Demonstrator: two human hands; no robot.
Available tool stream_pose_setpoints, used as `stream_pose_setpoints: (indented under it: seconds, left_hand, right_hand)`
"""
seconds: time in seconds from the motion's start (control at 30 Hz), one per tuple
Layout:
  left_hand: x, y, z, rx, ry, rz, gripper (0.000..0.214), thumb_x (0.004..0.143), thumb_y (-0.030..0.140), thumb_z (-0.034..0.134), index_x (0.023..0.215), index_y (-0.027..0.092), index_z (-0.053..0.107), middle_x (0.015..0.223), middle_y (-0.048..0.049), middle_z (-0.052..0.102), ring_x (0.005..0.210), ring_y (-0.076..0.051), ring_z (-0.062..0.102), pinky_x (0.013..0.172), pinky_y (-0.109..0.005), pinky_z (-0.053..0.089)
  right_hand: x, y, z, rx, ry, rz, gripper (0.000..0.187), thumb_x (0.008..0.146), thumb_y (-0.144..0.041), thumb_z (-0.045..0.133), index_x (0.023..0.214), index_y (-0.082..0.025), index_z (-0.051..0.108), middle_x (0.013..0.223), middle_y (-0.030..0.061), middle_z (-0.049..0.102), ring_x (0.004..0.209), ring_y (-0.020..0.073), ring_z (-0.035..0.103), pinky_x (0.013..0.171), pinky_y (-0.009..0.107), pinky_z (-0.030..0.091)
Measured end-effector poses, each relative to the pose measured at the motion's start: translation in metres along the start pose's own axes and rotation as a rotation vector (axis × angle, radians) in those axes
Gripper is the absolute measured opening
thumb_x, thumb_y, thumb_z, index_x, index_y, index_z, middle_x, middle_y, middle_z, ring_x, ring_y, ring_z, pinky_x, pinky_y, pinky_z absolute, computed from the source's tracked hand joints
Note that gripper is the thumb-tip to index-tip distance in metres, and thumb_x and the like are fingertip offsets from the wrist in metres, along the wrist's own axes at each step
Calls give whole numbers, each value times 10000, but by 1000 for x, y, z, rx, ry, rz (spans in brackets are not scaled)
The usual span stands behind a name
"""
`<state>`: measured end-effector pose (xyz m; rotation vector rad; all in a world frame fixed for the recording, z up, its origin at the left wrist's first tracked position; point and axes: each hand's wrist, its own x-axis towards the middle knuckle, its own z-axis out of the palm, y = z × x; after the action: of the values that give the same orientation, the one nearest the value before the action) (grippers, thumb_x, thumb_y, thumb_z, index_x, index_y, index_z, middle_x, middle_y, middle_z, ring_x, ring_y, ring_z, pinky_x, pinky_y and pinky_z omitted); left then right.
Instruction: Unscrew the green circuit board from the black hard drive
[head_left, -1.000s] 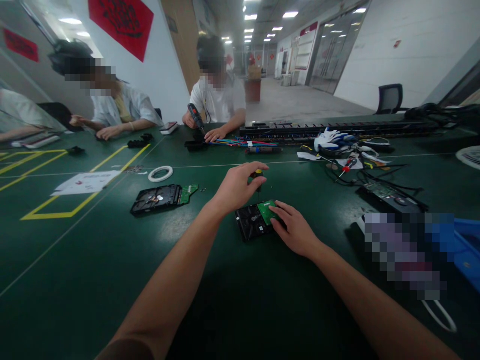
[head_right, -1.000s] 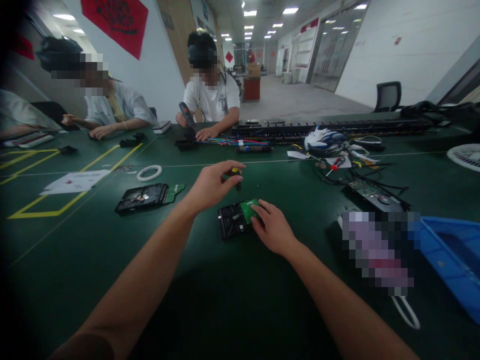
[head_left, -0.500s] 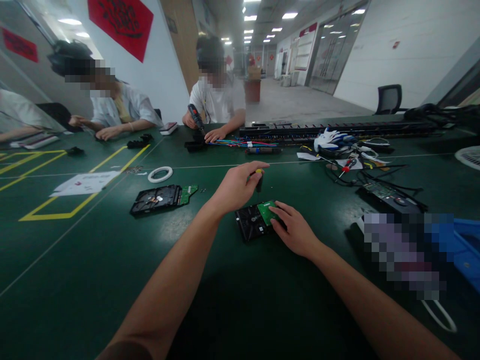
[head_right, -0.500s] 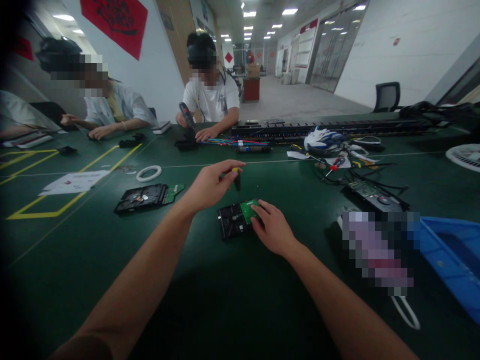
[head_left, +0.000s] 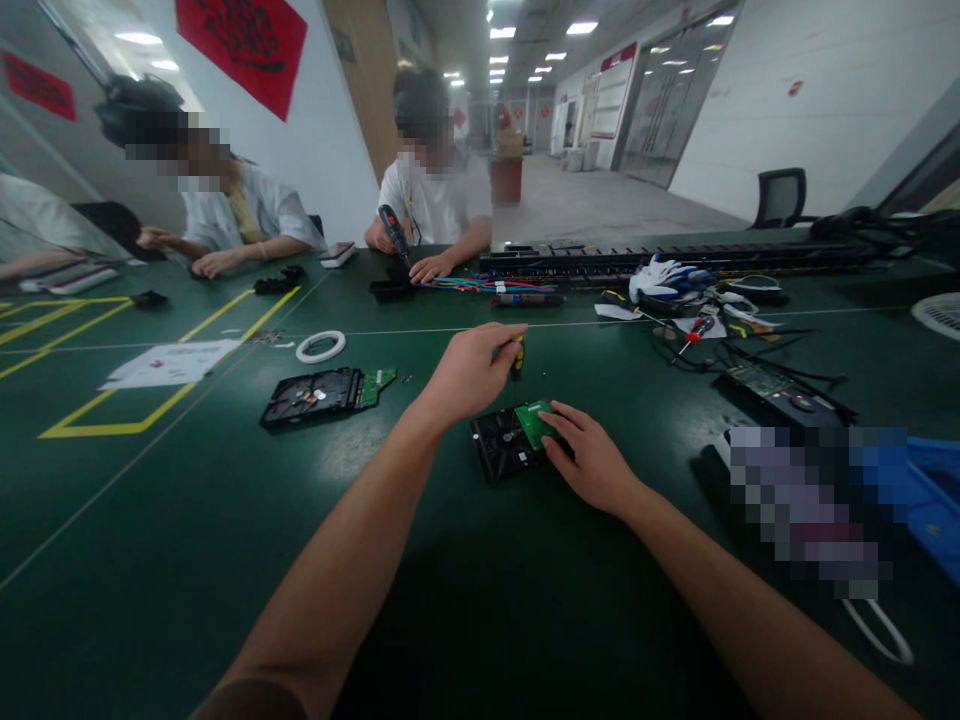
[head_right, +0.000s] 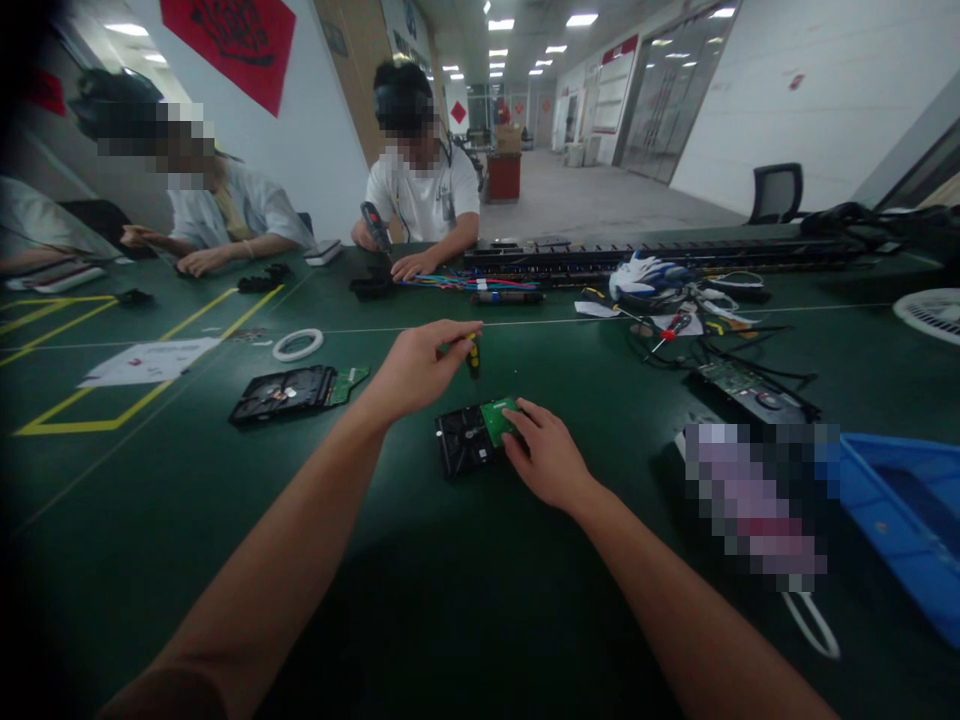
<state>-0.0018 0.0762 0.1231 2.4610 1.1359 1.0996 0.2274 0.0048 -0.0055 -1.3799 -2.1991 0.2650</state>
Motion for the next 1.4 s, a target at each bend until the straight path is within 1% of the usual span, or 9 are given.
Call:
stream_pose_setpoints:
  seconds: [0.33, 0.43, 0.6, 0.73, 0.83, 1.0, 1.17, 1.33, 1.4]
  left_hand:
    - [-1, 0, 0, 8, 19, -29, 220, 1003, 255, 649, 1178, 229, 779, 1012, -65, 734, 891, -190, 686, 854, -341, 556]
    - [-1, 1, 0, -5, -1, -27, 256, 1008, 266, 634, 1223, 216, 764, 1110, -84, 752, 965, -206, 704, 893, -359, 570]
    - [-1, 3, 1, -52, -33, 34, 343, 1029, 162, 532, 1320, 181, 713, 1297, -97, 746, 1193, -228, 691, 1096, -417, 521]
    - [-1, 3, 1, -61, -32, 35, 331, 1024, 166, 563, 1318, 207, 709, 1272, -79, 753, 1137, -219, 701, 1058, -402, 536]
    - [-2, 2, 1, -45, -23, 38, 317, 1027, 190, 588, 1320, 220, 707, 1163, -75, 754, 1014, -203, 697, 964, -377, 553]
    - [-2, 3, 2, -36, -45, 18, 224, 1020, 280, 646, 1206, 224, 756, 1052, -63, 736, 892, -175, 680, 864, -330, 555]
    - [-2, 6, 1, -59, -46, 28, 243, 1029, 265, 608, 1214, 209, 755, 1131, -72, 759, 965, -189, 700, 871, -331, 566]
    - [-2, 8, 0, -78, -39, 17, 286, 1021, 198, 556, 1226, 209, 755, 1253, -72, 767, 1150, -226, 707, 991, -381, 565]
    - [-2, 8, 0, -84, -37, 9, 292, 1024, 209, 552, 1238, 215, 751, 1238, -66, 776, 1121, -225, 719, 987, -387, 569]
  right_hand:
    - [0, 1, 1, 4, 4, -4, 452, 1069, -419, 496, 1465, -235, 610, 1581, 141, 541, 1463, 332, 507, 1201, 617, 421]
    - [0, 0, 0, 11, 13, -9, 452, 1064, -415, 502, 1471, -250, 607, 1572, 139, 551, 1454, 339, 518, 1194, 632, 424]
    - [1, -2, -1, 23, 17, -7, 444, 1056, -398, 516, 1462, -248, 618, 1557, 140, 566, 1441, 338, 534, 1195, 614, 431]
    - [1, -2, -1, 21, 12, -5, 449, 1053, -401, 523, 1459, -234, 620, 1560, 153, 560, 1444, 343, 529, 1197, 611, 428]
    - [0, -1, 0, 15, 11, -7, 448, 1061, -407, 512, 1459, -229, 615, 1569, 150, 552, 1455, 338, 517, 1198, 615, 423]
    - [-1, 0, 0, -1, 2, -2, 447, 1063, -415, 514, 1458, -230, 612, 1571, 147, 550, 1459, 341, 512, 1197, 619, 425]
    - [0, -1, -1, 1, 3, -7, 448, 1068, -414, 502, 1463, -230, 606, 1570, 144, 551, 1458, 336, 515, 1198, 611, 430]
    - [1, -3, -2, 21, 14, -7, 441, 1058, -399, 516, 1456, -238, 618, 1559, 149, 562, 1446, 342, 527, 1191, 615, 437]
    - [1, -3, -2, 21, 13, -5, 442, 1057, -401, 517, 1456, -242, 618, 1558, 146, 564, 1446, 345, 526, 1188, 618, 440]
